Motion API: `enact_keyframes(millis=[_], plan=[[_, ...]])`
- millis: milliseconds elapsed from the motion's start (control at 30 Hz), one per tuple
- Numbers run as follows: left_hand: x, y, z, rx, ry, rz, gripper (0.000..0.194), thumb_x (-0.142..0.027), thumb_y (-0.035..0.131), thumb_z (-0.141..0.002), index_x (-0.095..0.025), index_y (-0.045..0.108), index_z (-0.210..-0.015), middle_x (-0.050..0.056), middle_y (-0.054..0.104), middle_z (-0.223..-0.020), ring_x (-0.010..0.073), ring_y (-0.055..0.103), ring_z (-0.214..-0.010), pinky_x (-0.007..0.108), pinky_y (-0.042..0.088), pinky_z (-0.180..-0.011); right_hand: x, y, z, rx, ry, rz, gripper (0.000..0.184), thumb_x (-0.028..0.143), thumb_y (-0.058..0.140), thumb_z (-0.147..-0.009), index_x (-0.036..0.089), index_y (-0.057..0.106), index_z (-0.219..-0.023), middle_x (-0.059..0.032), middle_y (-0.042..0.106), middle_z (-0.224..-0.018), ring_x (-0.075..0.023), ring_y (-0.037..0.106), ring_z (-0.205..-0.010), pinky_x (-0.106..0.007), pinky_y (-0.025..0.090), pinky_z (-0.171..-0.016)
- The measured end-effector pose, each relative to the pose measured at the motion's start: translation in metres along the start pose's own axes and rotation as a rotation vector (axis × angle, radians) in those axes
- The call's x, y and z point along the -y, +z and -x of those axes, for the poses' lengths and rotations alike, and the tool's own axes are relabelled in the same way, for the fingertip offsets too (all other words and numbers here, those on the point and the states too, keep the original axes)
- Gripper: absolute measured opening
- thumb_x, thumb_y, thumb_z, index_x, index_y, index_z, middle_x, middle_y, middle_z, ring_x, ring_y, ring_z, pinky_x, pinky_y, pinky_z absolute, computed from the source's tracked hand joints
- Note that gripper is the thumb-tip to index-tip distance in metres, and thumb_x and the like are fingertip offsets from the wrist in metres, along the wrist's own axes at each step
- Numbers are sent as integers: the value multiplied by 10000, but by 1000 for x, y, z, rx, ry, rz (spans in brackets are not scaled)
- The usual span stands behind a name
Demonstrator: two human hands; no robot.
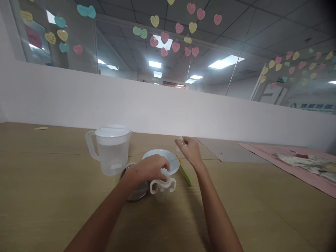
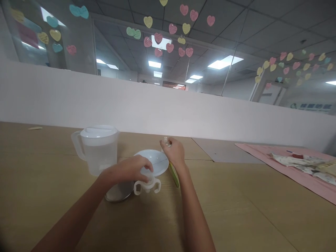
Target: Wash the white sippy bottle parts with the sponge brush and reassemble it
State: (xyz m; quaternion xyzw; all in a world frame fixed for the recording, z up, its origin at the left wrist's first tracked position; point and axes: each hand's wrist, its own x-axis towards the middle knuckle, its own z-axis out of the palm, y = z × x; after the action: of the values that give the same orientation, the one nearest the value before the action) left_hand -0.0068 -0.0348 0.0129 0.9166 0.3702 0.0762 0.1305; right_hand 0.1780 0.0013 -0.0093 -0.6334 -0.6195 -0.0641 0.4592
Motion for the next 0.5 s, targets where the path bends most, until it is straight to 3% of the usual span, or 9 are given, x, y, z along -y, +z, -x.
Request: enact_keyframes(millis=[167, 367, 500], plan=[[10, 7, -8, 11, 10, -8, 312, -261, 645, -620, -202, 664, -926, 28, 652, -938, 185, 588, -823, 221, 402, -610, 3, -8, 3, 58, -17, -154, 295, 482, 491, -701, 187, 477, -699, 8, 522, -637, -125, 448, -576, -224, 303, -531], [9, 5, -7, 4, 17, 2, 324, -273, 600, -683, -177, 657, -987, 55, 657, -939, 177, 589, -829, 225, 405, -644, 8, -21, 9, 428, -117, -211, 254, 430, 535, -692, 180, 489, -707, 13, 542, -661, -118, 472, -597, -223, 340, -538], [3, 5, -4, -5, 48, 26, 338, -325, 589, -692, -192, 659, -994, 43, 654, -961, 182, 581, -845, 226, 400, -645, 12, -30, 11, 529, -170, -210, 225, 391, 547, -702, 167, 543, -689, -8, 573, -709, -126, 504, -670, -233, 369, -584]])
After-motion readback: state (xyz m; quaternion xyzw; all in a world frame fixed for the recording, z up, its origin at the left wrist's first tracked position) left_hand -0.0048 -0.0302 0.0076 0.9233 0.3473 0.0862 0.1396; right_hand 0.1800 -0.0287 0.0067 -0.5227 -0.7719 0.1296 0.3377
